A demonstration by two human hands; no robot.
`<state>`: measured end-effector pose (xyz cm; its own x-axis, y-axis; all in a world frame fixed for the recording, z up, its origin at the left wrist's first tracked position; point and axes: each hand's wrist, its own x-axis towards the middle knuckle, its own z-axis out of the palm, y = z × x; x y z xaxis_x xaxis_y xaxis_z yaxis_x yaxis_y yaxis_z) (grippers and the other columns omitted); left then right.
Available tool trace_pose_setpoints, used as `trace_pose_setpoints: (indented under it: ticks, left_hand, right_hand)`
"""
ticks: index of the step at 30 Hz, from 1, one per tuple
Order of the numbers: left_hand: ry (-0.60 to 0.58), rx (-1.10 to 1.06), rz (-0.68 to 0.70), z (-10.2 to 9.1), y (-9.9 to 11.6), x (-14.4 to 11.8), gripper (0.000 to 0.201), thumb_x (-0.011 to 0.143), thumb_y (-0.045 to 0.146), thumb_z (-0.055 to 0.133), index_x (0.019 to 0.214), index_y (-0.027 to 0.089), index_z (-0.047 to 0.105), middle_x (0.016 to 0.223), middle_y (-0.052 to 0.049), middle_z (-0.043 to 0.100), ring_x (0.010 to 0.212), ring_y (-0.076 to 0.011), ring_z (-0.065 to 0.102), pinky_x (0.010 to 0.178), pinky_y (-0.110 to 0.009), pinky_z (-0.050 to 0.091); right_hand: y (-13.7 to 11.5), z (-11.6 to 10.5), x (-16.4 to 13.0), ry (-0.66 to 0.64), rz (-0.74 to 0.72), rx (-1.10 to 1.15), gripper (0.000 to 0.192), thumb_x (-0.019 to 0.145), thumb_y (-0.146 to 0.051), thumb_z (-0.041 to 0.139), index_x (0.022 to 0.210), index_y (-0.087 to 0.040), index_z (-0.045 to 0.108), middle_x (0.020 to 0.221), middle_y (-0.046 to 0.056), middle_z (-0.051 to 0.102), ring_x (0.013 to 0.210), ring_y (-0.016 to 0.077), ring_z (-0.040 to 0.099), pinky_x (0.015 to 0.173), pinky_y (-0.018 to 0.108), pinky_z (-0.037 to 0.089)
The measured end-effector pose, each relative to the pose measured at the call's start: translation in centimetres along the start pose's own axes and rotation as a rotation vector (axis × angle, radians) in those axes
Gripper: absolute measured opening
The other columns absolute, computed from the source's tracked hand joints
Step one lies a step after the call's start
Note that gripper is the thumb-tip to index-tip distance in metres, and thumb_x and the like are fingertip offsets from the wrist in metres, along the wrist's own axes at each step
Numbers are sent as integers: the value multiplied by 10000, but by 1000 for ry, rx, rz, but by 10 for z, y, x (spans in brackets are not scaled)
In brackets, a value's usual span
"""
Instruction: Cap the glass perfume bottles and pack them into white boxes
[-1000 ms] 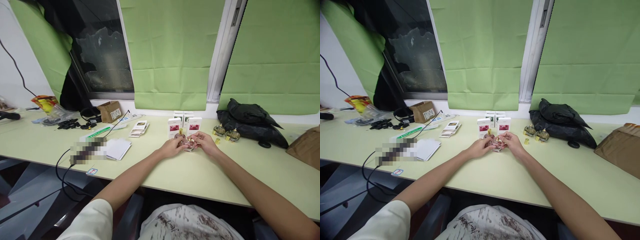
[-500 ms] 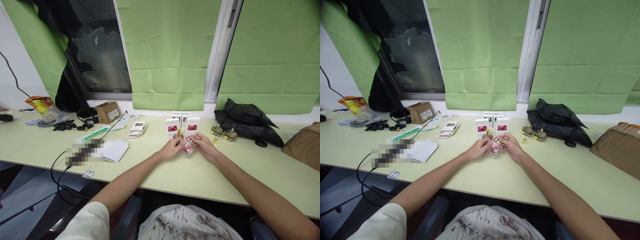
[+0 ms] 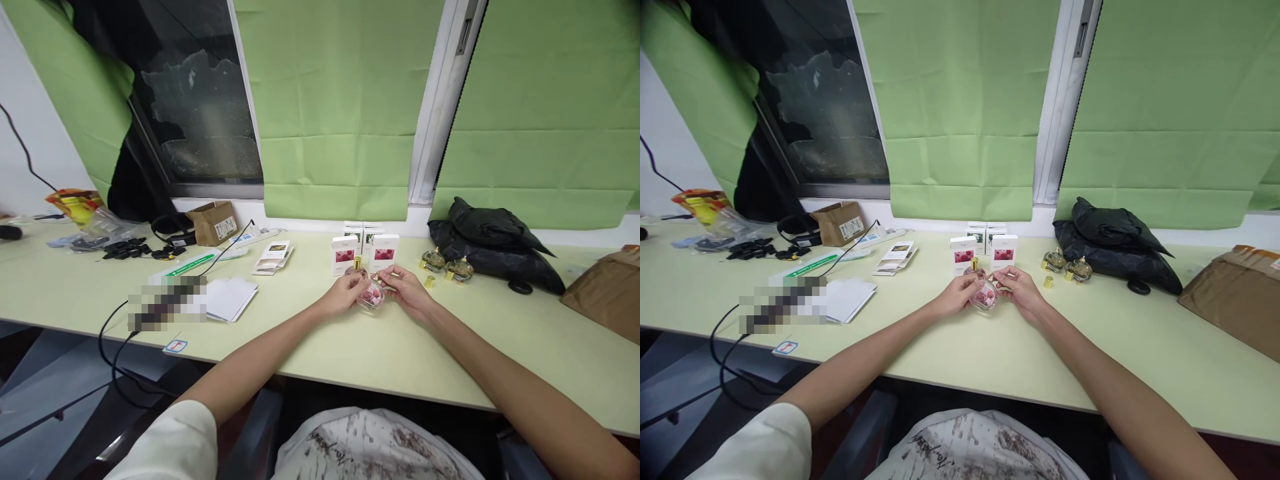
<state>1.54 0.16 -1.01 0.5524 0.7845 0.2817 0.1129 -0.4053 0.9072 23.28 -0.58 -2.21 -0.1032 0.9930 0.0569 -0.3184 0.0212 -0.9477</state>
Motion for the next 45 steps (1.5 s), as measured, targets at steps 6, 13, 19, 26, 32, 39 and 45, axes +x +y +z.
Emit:
trace_pose_setpoints:
  ticks: [6, 13, 19, 26, 32, 39, 45]
  left_hand:
    - [-10, 26, -9, -1, -1, -1, 541, 976, 668, 538, 709, 206, 453, 571, 40, 473, 496, -119, 465, 507, -274, 336]
    - [-6, -8, -48, 0, -2, 1, 569, 928, 723, 571, 711, 209, 459, 601, 33, 478, 486, -118, 470, 478, -282, 359]
    - [-11, 7, -58, 0, -4, 1, 556, 948, 713, 542, 732, 205, 476, 633, 32, 461, 520, -118, 450, 502, -284, 356]
    - [10, 255, 46, -3, 0, -5, 479, 975, 637, 543, 798, 195, 497, 721, 31, 498, 663, -132, 465, 614, -276, 346]
    - [3, 397, 64, -6, 0, -7, 420, 983, 609, 554, 944, 192, 567, 805, 10, 577, 727, -161, 520, 669, -289, 389]
    - [4, 385, 120, -13, -6, -4, 397, 975, 546, 616, 1188, 211, 627, 1058, -41, 668, 846, -174, 605, 776, -295, 470]
    - [-44, 426, 124, -14, -6, -3, 422, 985, 490, 629, 1303, 213, 649, 1063, -62, 700, 846, -193, 633, 792, -304, 484]
  right_hand:
    - [0, 1, 0, 9, 19, 1, 363, 650, -417, 980, 828, -214, 738, 903, 2, 742, 706, 96, 614, 655, 220, 569]
    - [-2, 1, -2, 5, 24, 0, 367, 646, -417, 981, 829, -222, 730, 925, 1, 750, 704, 97, 628, 661, 230, 577]
    - [-3, -1, -2, -22, -41, -96, 393, 668, -475, 955, 820, -222, 695, 969, 12, 755, 727, 114, 633, 651, 246, 572]
    - [-13, -2, -6, -93, -272, -422, 368, 783, -552, 846, 809, -224, 682, 919, 35, 729, 795, 179, 625, 632, 296, 567]
    - [-21, 6, -18, -71, -426, -622, 290, 892, -550, 725, 898, -261, 741, 977, 50, 724, 857, 221, 635, 664, 334, 565]
    - [-26, 14, -25, -115, -621, -868, 209, 993, -417, 599, 882, -278, 709, 1005, 91, 712, 972, 288, 617, 759, 411, 531]
    - [-23, 18, -20, -140, -641, -948, 205, 1018, -386, 542, 915, -271, 677, 975, 79, 688, 933, 271, 607, 756, 377, 487]
